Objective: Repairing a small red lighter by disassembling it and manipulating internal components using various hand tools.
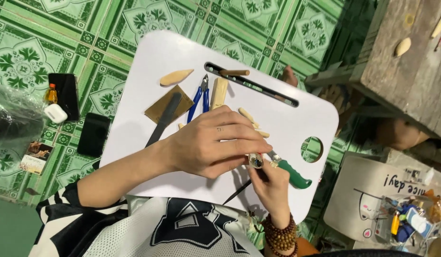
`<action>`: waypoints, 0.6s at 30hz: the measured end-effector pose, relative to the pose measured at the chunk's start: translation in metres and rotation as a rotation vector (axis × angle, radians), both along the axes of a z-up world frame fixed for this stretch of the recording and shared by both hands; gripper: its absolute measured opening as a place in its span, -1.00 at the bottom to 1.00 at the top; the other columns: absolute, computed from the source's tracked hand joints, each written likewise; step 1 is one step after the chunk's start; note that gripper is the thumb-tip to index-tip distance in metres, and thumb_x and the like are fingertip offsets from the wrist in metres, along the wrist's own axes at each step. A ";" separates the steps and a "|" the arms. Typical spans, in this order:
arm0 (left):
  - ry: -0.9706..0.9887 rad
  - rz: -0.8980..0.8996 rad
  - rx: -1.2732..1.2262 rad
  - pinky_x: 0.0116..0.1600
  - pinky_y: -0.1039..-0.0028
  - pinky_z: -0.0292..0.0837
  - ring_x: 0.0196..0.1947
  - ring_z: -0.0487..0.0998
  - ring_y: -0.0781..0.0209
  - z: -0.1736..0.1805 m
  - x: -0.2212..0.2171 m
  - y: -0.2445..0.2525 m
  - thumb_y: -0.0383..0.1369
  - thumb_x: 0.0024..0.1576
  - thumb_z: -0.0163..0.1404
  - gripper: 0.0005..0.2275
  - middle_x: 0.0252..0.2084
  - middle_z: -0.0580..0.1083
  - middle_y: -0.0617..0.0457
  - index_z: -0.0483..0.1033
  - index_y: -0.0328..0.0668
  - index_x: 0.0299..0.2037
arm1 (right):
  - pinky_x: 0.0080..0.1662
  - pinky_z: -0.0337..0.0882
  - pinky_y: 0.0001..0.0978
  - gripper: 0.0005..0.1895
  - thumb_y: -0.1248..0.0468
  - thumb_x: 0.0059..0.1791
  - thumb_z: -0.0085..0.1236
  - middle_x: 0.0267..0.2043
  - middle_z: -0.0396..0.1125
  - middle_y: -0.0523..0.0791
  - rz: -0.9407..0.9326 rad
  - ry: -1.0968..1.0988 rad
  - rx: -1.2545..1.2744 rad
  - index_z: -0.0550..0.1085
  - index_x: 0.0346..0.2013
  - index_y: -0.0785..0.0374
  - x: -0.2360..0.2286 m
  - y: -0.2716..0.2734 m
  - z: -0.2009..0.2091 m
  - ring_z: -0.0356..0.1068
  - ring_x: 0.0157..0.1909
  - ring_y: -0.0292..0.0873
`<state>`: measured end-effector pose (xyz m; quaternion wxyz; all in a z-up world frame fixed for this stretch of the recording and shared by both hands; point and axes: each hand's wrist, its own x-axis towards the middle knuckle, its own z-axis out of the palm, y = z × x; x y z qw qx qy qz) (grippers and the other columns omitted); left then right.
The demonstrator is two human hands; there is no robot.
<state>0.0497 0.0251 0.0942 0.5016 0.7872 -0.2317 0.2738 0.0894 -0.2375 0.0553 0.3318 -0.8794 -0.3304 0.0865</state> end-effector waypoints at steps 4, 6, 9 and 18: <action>-0.029 0.006 0.027 0.14 0.32 0.39 0.03 0.49 0.13 0.009 -0.002 0.003 -0.46 0.10 0.21 -0.70 0.00 0.56 0.07 0.55 -0.16 0.06 | -0.57 0.13 -0.51 -0.80 0.40 -0.15 0.30 -0.67 0.30 -0.20 -0.009 0.032 -0.033 0.60 -0.23 0.34 -0.003 0.003 -0.001 0.10 -0.66 -0.33; -0.061 0.051 0.079 0.10 0.34 0.37 0.01 0.49 0.15 0.013 -0.001 0.003 -0.39 0.15 0.17 -0.75 -0.01 0.56 0.07 0.58 -0.16 0.03 | -0.52 0.18 -0.42 -0.93 0.39 -0.16 0.26 -0.66 0.31 -0.16 -0.004 0.029 -0.055 0.54 -0.45 0.36 -0.001 0.003 -0.005 0.13 -0.65 -0.25; -0.070 0.049 0.106 0.12 0.31 0.40 0.06 0.49 0.14 0.014 -0.002 0.003 -0.40 0.16 0.15 -0.75 0.04 0.56 0.11 0.57 -0.13 0.06 | -0.56 0.15 -0.40 -0.84 0.34 -0.12 0.28 -0.70 0.24 -0.15 0.008 -0.005 -0.076 0.50 -0.53 0.35 -0.002 0.005 -0.005 0.09 -0.67 -0.24; -0.086 0.009 0.047 0.15 0.33 0.36 0.10 0.51 0.16 0.027 -0.004 0.004 -0.39 0.18 0.11 -0.77 0.02 0.56 0.14 0.54 -0.13 0.05 | -0.54 0.20 -0.40 -0.80 0.39 -0.16 0.24 -0.57 0.41 -0.11 -0.033 0.100 -0.095 0.60 -0.25 0.33 -0.009 0.014 0.001 0.13 -0.64 -0.25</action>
